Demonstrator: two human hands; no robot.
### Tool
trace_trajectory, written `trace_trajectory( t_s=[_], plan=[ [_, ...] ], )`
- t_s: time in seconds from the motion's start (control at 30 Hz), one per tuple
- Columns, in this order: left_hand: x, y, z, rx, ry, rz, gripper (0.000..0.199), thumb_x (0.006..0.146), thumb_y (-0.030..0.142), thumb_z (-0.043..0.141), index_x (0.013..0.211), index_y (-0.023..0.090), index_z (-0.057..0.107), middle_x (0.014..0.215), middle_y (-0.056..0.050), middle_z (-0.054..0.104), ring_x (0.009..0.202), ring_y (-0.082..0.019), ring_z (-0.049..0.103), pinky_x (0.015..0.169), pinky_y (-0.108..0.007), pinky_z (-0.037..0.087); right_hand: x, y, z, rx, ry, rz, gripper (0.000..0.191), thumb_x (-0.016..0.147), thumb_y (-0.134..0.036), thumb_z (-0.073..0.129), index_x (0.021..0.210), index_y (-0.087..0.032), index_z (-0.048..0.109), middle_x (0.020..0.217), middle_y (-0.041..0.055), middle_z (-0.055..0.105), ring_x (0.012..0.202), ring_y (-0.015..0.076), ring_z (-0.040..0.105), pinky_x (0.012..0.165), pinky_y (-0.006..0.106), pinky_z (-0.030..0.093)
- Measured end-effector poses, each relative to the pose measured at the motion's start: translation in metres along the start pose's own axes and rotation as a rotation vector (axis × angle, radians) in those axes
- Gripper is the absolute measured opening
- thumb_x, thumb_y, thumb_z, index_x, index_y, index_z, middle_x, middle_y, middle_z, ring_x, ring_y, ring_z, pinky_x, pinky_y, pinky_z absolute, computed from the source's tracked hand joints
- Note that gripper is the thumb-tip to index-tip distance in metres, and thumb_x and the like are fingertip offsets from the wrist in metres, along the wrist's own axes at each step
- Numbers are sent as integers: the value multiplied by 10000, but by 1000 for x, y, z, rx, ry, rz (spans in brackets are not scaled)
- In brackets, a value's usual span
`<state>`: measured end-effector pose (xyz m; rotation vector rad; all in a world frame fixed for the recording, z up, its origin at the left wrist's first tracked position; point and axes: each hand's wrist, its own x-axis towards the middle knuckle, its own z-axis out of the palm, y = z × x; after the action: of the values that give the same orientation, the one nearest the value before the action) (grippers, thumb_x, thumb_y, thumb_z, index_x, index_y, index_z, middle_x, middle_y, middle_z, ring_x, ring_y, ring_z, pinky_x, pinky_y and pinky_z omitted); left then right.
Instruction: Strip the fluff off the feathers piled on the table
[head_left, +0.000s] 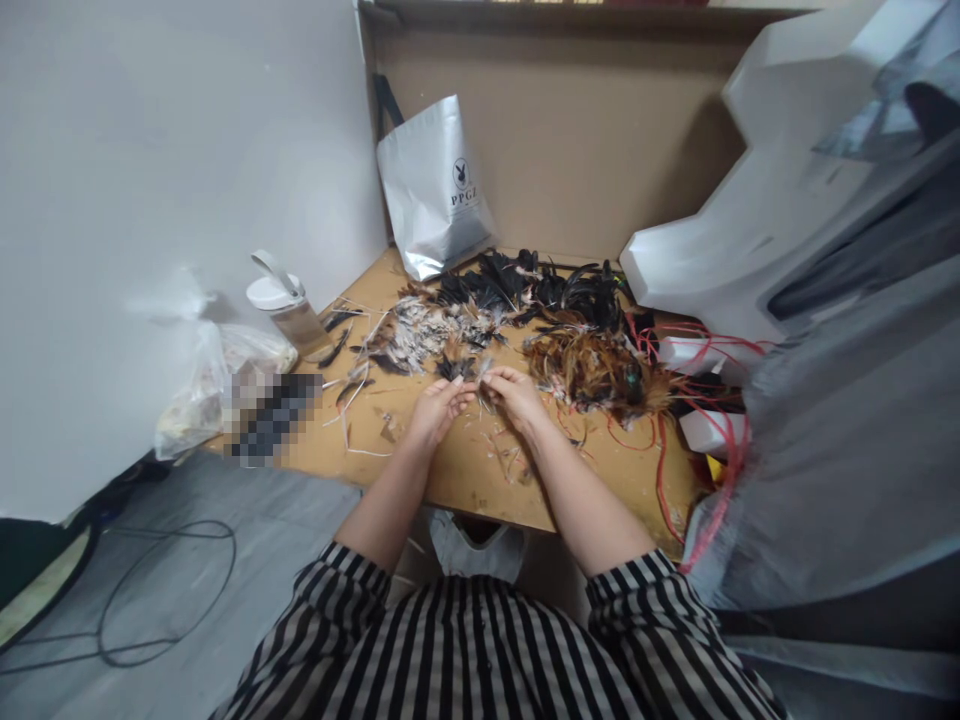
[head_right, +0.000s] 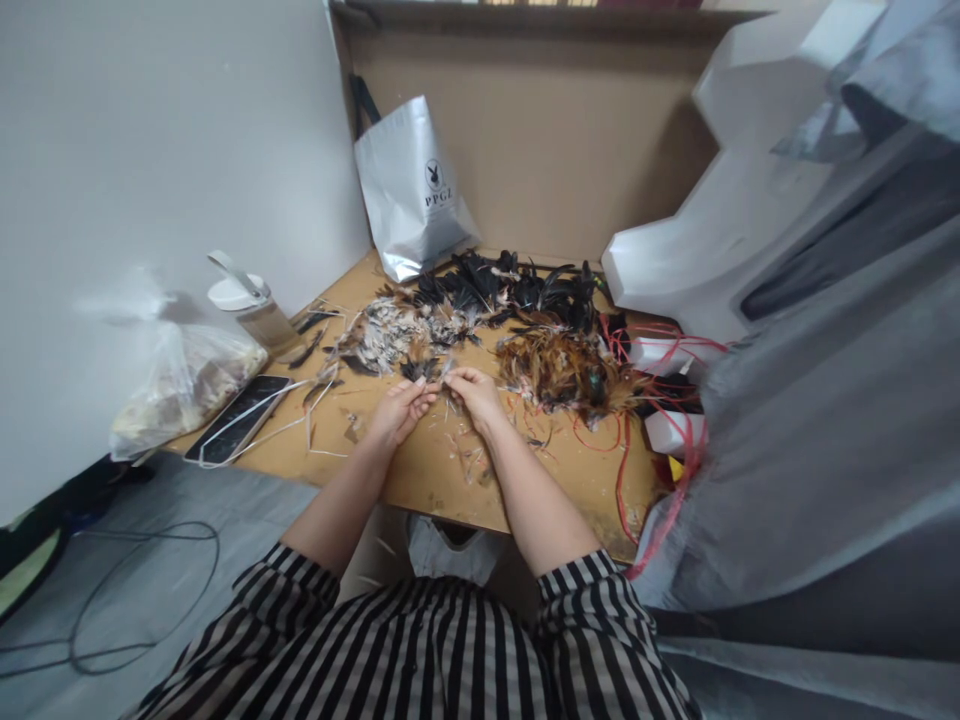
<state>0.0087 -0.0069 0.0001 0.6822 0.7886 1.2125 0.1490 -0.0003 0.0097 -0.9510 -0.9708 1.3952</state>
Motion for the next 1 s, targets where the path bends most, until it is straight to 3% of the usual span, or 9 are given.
trace_trajectory(
  t_s=[0.3,0.7,1.0],
  plan=[
    [2,2,-3,-127,52,29,81,732,165,607,729,101,557,768,-62,676,560,-45,585,480,-121,408,-1,-10,1,203,2,59,191,540,-252,712,628,-165,566,523,-39,517,480,63,436,444,188,293],
    [-1,-1,1,17,-14,-15,152,713,231,633,739,92,578,792,-100,681,568,-71,599,502,-149,426,-1,0,2,-30,18,-18,197,549,-307,699,634,-165,591,552,-35,563,474,69,439,498,212,329],
    [0,-7,1,137,-22,14,205,630,267,692,704,90,618,647,-56,651,540,-76,579,491,-163,405,-3,4,8,-217,71,-63,183,545,-291,682,650,-160,608,576,-19,587,508,91,475,541,231,366]
  ],
)
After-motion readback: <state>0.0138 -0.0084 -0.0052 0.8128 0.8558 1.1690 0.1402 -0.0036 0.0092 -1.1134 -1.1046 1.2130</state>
